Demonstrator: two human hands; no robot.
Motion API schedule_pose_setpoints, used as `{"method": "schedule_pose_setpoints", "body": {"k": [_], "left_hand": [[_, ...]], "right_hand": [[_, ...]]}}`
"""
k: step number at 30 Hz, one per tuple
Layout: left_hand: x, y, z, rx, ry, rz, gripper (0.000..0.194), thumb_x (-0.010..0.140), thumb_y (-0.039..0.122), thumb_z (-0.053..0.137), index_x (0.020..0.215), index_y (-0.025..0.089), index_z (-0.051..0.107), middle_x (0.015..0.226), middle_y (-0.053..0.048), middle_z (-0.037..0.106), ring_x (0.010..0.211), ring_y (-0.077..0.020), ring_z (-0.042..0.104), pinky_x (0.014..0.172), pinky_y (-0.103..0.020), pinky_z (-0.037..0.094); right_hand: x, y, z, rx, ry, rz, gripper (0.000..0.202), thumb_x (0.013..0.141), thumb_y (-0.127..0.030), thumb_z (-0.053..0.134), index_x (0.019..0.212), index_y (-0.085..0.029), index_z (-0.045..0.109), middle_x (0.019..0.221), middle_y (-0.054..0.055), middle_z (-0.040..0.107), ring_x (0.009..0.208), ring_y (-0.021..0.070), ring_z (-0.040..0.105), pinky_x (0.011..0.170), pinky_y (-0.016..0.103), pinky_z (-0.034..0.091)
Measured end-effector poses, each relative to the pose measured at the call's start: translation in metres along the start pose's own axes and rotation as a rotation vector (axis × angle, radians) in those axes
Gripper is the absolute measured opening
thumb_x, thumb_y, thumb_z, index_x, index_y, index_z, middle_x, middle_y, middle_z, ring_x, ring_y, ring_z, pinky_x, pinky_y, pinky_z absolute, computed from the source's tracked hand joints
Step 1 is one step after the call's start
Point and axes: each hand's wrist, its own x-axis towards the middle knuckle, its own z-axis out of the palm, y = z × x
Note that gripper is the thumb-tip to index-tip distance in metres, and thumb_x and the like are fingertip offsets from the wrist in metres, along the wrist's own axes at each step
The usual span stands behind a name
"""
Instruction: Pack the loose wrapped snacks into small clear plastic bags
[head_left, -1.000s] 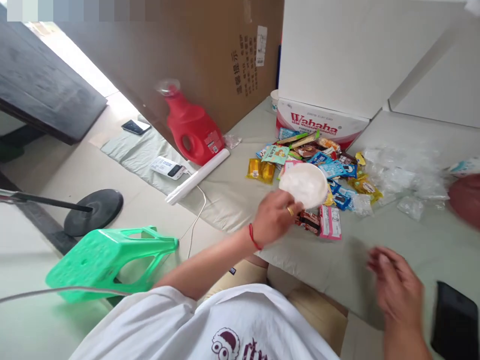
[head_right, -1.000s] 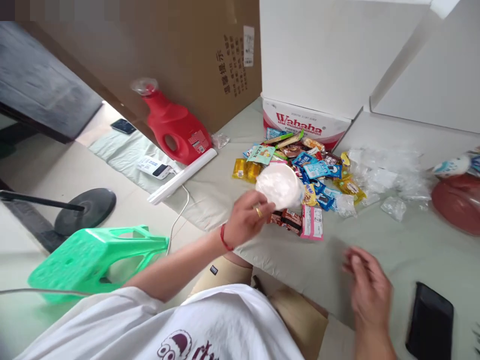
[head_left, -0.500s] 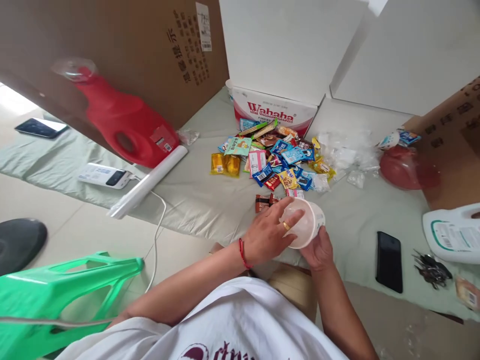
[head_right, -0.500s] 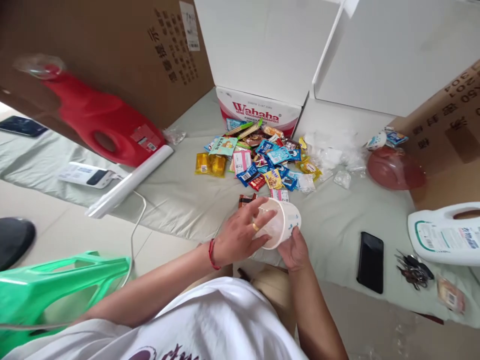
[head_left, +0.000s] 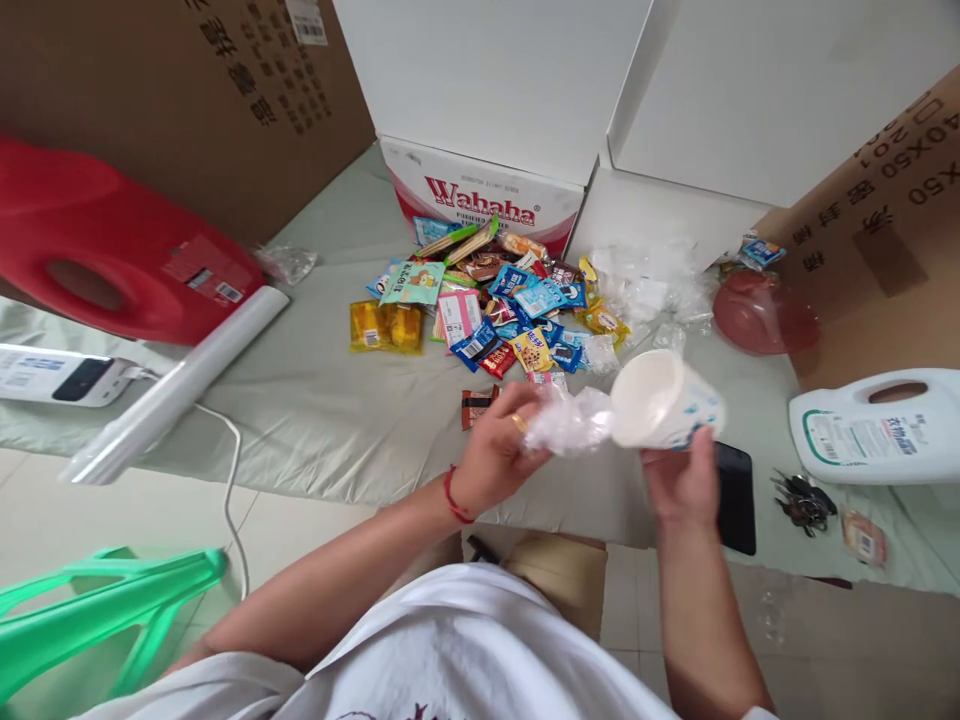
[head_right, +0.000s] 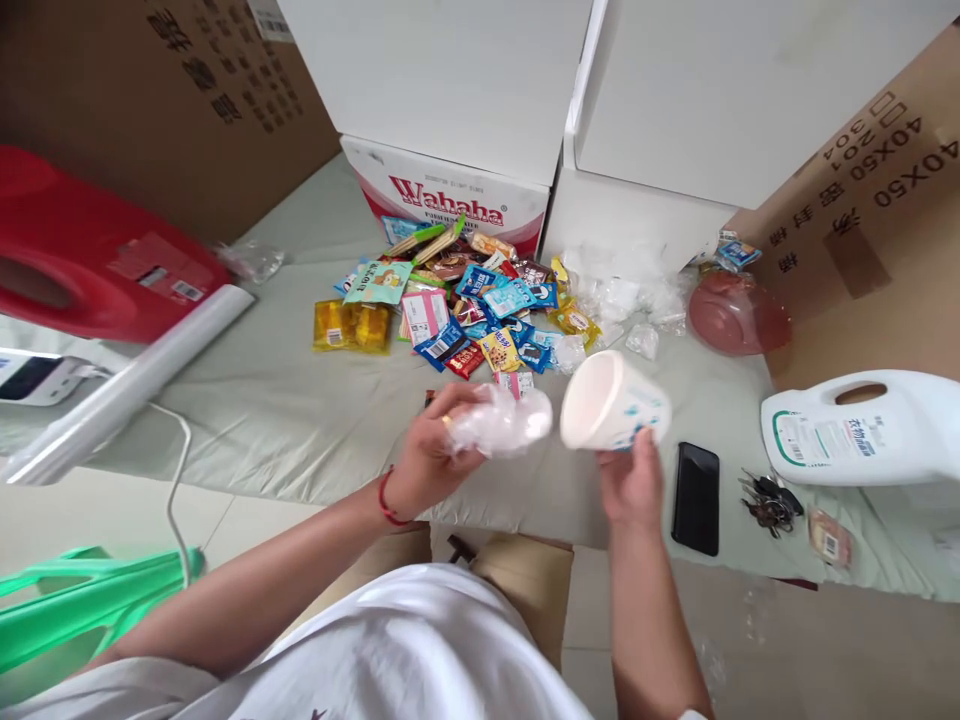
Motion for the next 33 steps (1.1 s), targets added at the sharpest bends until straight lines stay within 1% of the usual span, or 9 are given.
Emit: {"method": "schedule_pose_setpoints", "body": {"k": [3, 6, 8, 10, 14, 20, 27, 30, 33], "left_hand": [[-0.003, -0.008, -0.016, 0.05, 0.065, -0.188, 0.009, 0.091, 0.023, 0.061, 0.083, 0.019, 0.063, 0.109, -0.008, 0.067, 0.093, -0.0178, 0.066, 0.079, -0.03, 0.057], [-0.01, -0.017, -0.026, 0.15, 0.068, -0.296, 0.005, 0.085, 0.02, 0.06, 0.086, 0.02, 0.065, 0.107, -0.007, 0.068, 0.086, -0.0167, 0.067, 0.075, -0.028, 0.056], [-0.014, -0.022, -0.032, 0.197, 0.064, -0.324, 0.009, 0.083, 0.02, 0.059, 0.088, 0.02, 0.066, 0.105, -0.006, 0.069, 0.083, -0.0164, 0.067, 0.074, -0.027, 0.056], [-0.016, -0.026, -0.041, 0.257, 0.084, -0.349, 0.012, 0.08, 0.022, 0.058, 0.089, 0.02, 0.066, 0.102, -0.005, 0.07, 0.083, -0.0176, 0.067, 0.074, -0.028, 0.056], [-0.016, -0.044, -0.077, 0.471, 0.177, -0.453, 0.017, 0.076, 0.029, 0.06, 0.091, 0.022, 0.066, 0.099, -0.005, 0.07, 0.084, -0.0208, 0.067, 0.073, -0.031, 0.056], [-0.019, -0.097, -0.16, 0.912, 0.303, -0.657, 0.013, 0.077, 0.031, 0.062, 0.08, 0.019, 0.058, 0.092, -0.009, 0.063, 0.083, -0.0253, 0.064, 0.08, -0.039, 0.055], [0.023, -0.166, -0.24, 1.069, 0.272, -0.792, 0.018, 0.082, 0.029, 0.068, 0.086, 0.012, 0.063, 0.114, -0.014, 0.066, 0.113, -0.0261, 0.06, 0.105, -0.037, 0.047], [0.062, -0.196, -0.254, 1.023, 0.137, -0.735, 0.023, 0.083, 0.026, 0.069, 0.085, 0.003, 0.065, 0.138, -0.022, 0.059, 0.137, -0.0338, 0.049, 0.114, -0.041, 0.04], [0.086, -0.222, -0.257, 0.949, 0.069, -0.604, 0.032, 0.088, 0.031, 0.063, 0.082, -0.001, 0.064, 0.144, -0.026, 0.055, 0.14, -0.0263, 0.045, 0.114, -0.033, 0.038]], "right_hand": [[0.077, -0.063, -0.013, -0.077, 0.0, -0.212, 0.065, 0.093, -0.068, 0.051, 0.147, -0.033, 0.051, 0.15, 0.013, 0.054, 0.125, 0.0302, 0.062, 0.084, 0.05, 0.059], [0.167, -0.125, -0.027, -0.172, 0.095, -0.17, 0.08, 0.101, -0.064, 0.009, 0.16, -0.016, 0.03, 0.154, 0.029, 0.04, 0.117, 0.0276, 0.067, 0.083, 0.048, 0.054], [0.214, -0.148, -0.037, -0.328, 0.146, -0.031, 0.095, 0.096, -0.064, -0.002, 0.151, 0.004, 0.036, 0.144, 0.038, 0.042, 0.111, 0.0265, 0.068, 0.079, 0.046, 0.052], [0.235, -0.149, -0.045, -0.49, 0.223, 0.055, 0.084, 0.101, -0.057, 0.007, 0.126, 0.008, 0.055, 0.132, 0.038, 0.051, 0.103, 0.024, 0.07, 0.075, 0.045, 0.051], [0.195, -0.092, -0.06, -0.516, 0.207, 0.041, 0.024, 0.094, -0.041, 0.064, 0.092, -0.017, 0.062, 0.099, 0.012, 0.068, 0.081, 0.0147, 0.066, 0.075, 0.036, 0.058], [0.061, 0.005, -0.088, -0.805, 0.04, -0.027, 0.05, 0.071, -0.064, 0.079, 0.092, -0.02, 0.073, 0.085, 0.006, 0.073, 0.068, 0.0177, 0.065, 0.066, 0.034, 0.058], [0.012, 0.022, -0.102, -1.086, 0.084, -0.007, 0.038, 0.081, -0.066, 0.066, 0.101, -0.035, 0.073, 0.1, 0.009, 0.075, 0.088, 0.0341, 0.073, 0.085, 0.056, 0.06], [0.008, 0.023, -0.091, -1.1, 0.113, -0.026, 0.039, 0.081, -0.07, 0.064, 0.102, -0.038, 0.071, 0.104, 0.01, 0.074, 0.098, 0.0377, 0.072, 0.096, 0.06, 0.056], [0.013, 0.028, -0.087, -1.117, 0.137, -0.019, 0.048, 0.079, -0.072, 0.064, 0.103, -0.032, 0.072, 0.102, 0.01, 0.075, 0.092, 0.0351, 0.073, 0.098, 0.059, 0.055]]}}
